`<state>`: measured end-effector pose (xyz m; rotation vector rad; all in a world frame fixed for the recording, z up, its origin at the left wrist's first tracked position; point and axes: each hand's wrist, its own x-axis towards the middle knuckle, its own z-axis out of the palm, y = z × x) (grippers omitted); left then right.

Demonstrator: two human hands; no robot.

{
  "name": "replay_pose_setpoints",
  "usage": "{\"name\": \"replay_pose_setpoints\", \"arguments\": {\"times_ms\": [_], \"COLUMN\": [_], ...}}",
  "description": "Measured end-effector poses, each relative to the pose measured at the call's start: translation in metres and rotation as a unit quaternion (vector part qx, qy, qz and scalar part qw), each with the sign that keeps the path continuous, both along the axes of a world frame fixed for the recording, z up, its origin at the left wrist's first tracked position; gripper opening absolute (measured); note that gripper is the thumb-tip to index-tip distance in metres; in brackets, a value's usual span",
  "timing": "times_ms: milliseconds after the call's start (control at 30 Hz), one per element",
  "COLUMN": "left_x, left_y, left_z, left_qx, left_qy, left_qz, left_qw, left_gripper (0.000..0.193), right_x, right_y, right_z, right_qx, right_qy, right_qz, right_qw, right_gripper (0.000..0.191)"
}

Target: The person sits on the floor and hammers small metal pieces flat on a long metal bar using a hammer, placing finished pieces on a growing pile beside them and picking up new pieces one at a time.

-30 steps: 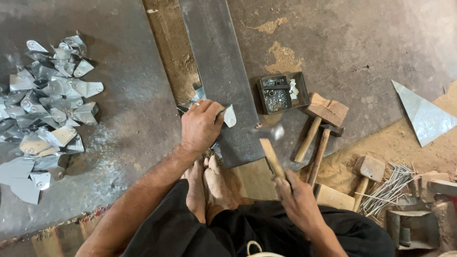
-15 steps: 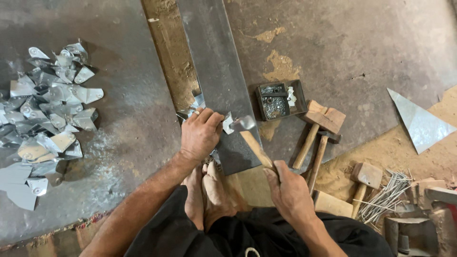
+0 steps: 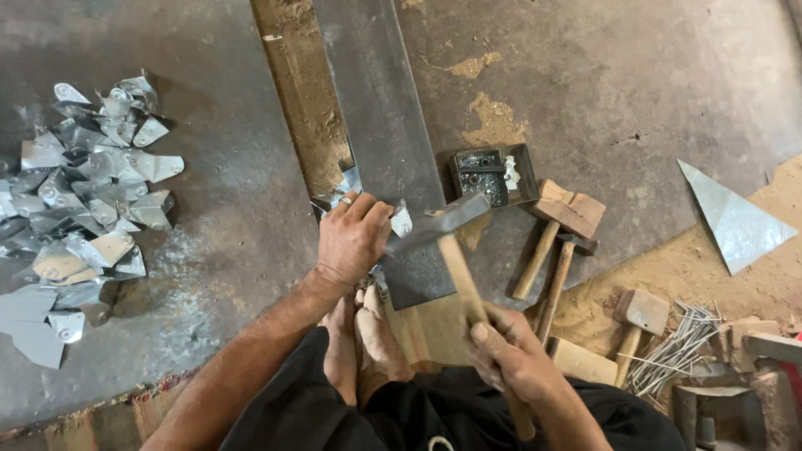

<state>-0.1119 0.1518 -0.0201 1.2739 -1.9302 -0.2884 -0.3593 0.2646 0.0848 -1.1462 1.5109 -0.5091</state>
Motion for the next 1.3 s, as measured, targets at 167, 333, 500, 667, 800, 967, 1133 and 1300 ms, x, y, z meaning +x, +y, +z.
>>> {"name": "replay_pose_setpoints", "arguments": {"times_ms": [167,333,500,667,800,967,1133,1300], "left_x": [0.002,0.001,0.003,0.009,-0.003,-0.011,0.005,0.029], "left_y": [0.0,-0.002,-0.001,-0.014,-0.025,-0.008,0.008,-0.004], "left_z": [0.0,0.005,0.018,0.028,0.028,0.021,0.009,0.0], "left_qx": [-0.043,-0.031,-0.041,0.043,0.042,-0.004,0.105,0.237], "left_qy": [0.01,0.011,0.019,-0.034,-0.241,-0.068,0.022,0.187], "left_qz": [0.004,0.004,-0.007,-0.034,-0.115,-0.055,0.025,0.112], "left_qw": [0.999,0.999,0.999,0.998,0.963,0.996,0.994,0.947], "left_gripper": [0.017,0.015,0.02,0.016,0.022,0.046,0.014,0.022], "right_x": [0.001,0.007,-0.024,-0.036,-0.043,-0.058,-0.031,0.022], "right_y": [-0.001,0.016,0.025,0.054,0.059,0.025,-0.014,-0.06], "right_z": [0.017,-0.02,-0.057,-0.06,-0.071,-0.067,-0.034,-0.028], "right_qx": [-0.263,-0.308,-0.202,0.102,-0.005,0.005,-0.001,-0.021], "right_qy": [0.227,-0.258,0.226,0.077,0.116,-0.163,-0.28,-0.109], "right_qz": [-0.029,-0.188,0.099,0.002,-0.071,-0.281,-0.272,-0.158], "right_qw": [0.937,0.896,0.948,0.992,0.991,0.946,0.921,0.981], "right_gripper": [0.02,0.02,0.021,0.03,0.02,0.024,0.018,0.016]}}
